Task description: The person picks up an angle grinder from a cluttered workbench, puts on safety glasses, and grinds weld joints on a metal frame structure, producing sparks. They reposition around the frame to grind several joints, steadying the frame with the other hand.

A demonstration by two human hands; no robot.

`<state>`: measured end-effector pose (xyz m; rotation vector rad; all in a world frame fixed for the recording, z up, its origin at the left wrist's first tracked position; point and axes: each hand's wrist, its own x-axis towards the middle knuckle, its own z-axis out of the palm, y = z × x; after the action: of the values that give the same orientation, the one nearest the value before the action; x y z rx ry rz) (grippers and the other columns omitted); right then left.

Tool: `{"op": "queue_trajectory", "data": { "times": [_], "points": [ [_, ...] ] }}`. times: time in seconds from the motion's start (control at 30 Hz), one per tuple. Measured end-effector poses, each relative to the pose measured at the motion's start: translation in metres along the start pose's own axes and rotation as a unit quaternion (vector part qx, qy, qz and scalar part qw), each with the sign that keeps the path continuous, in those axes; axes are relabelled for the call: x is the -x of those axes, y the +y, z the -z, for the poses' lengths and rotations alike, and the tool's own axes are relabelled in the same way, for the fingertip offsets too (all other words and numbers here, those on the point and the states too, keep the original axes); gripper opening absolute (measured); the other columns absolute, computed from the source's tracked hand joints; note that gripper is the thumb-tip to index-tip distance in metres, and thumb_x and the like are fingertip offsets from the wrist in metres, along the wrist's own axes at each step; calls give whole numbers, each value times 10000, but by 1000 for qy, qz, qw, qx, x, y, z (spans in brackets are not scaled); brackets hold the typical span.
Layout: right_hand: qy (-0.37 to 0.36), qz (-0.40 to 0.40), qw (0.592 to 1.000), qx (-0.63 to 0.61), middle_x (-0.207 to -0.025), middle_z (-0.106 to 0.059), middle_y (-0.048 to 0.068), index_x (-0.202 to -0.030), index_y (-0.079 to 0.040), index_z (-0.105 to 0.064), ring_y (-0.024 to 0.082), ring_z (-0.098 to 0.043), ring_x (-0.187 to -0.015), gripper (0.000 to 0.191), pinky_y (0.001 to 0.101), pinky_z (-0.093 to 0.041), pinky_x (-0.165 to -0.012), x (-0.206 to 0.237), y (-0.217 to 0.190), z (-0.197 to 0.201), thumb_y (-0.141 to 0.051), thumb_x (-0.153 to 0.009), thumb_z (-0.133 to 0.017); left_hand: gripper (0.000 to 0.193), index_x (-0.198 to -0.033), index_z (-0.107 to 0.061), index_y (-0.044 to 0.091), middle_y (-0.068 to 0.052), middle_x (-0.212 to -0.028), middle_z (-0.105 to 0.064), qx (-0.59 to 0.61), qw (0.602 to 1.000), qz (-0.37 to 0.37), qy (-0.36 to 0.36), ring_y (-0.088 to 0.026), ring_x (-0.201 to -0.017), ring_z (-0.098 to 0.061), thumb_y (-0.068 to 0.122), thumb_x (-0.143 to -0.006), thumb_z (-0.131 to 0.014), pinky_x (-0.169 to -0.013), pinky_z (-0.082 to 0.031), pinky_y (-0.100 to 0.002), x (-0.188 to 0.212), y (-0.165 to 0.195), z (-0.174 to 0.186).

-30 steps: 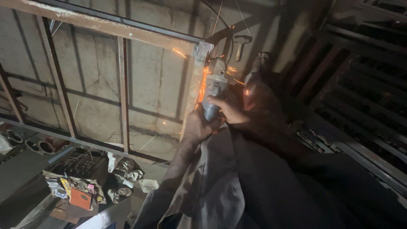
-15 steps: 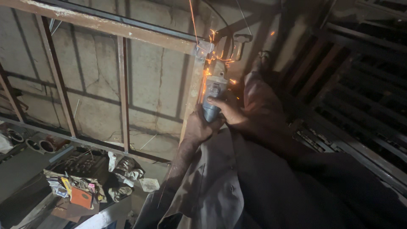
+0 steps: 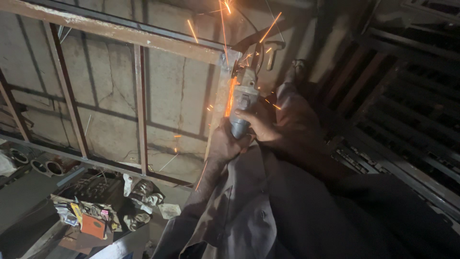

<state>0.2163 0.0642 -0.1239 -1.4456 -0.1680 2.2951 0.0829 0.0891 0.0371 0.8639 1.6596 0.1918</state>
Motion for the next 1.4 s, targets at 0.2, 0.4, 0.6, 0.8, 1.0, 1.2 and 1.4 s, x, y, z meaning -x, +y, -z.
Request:
{"op": "queue_trajectory", "data": {
  "times": [0.2, 0.4, 0.6, 0.8, 1.0, 1.2, 1.4],
  "points": [
    [11, 62, 996, -56, -976, -651, 13, -1077, -92, -620, 147, -639, -894, 298, 364, -520, -754, 9, -16, -15, -185, -859, -802, 602, -1061, -567, -56, -174, -768, -722, -92, 991, -81, 60, -332, -736, -741, 331, -698, -851, -653, -578, -419, -15, -28, -8],
    [-2, 33, 997, -65, -1028, -691, 41, -1121, -86, -641, 173, -686, -935, 302, 376, -568, -780, 22, -28, -19, -200, -872, -769, 601, -1119, -584, -40, -219, -906, -720, -139, 967, -187, 102, -393, -795, -723, 313, -718, -859, -661, -569, -447, -13, -38, -9],
    [16, -60, 998, 6, -1125, -706, 48, -1199, -108, -682, 175, -657, -995, 441, 374, -510, -808, 12, -6, -11, -381, -859, -751, 532, -1104, -588, -3, -146, -735, -728, 15, 1000, 1, 11, -299, -638, -742, 279, -718, -820, -592, -593, -403, 0, -19, -6],
    [44, -15, 999, 22, -1118, -682, 58, -1191, -113, -637, 198, -655, -1012, 474, 372, -513, -820, 5, 5, -7, -368, -831, -810, 540, -1093, -601, 1, -134, -779, -764, -19, 999, -9, 24, -258, -720, -789, 321, -730, -839, -671, -614, -380, 1, -15, -5],
    [34, -83, 995, -44, -1032, -680, 92, -1145, -108, -594, 264, -683, -936, 421, 419, -558, -736, 16, -17, -18, -326, -841, -786, 603, -1090, -567, -9, -125, -763, -753, -75, 997, 1, 22, -276, -755, -777, 346, -702, -862, -684, -602, -401, -6, -16, -4],
    [35, -30, 997, -69, -1081, -646, 63, -1166, -137, -563, 242, -675, -978, 429, 432, -588, -746, 32, -40, -29, -237, -815, -790, 624, -1108, -549, -16, -155, -746, -751, -50, 998, 43, 6, -310, -754, -784, 344, -690, -841, -693, -611, -419, -9, -22, -5],
    [22, -51, 996, -69, -1087, -670, 71, -1224, -125, -595, 244, -658, -1002, 459, 413, -559, -781, 33, -43, -30, -267, -831, -786, 646, -1086, -578, -31, -176, -833, -731, -134, 984, -92, 70, -325, -759, -741, 325, -674, -925, -650, -577, -431, -13, -28, -7]
  ]
}}
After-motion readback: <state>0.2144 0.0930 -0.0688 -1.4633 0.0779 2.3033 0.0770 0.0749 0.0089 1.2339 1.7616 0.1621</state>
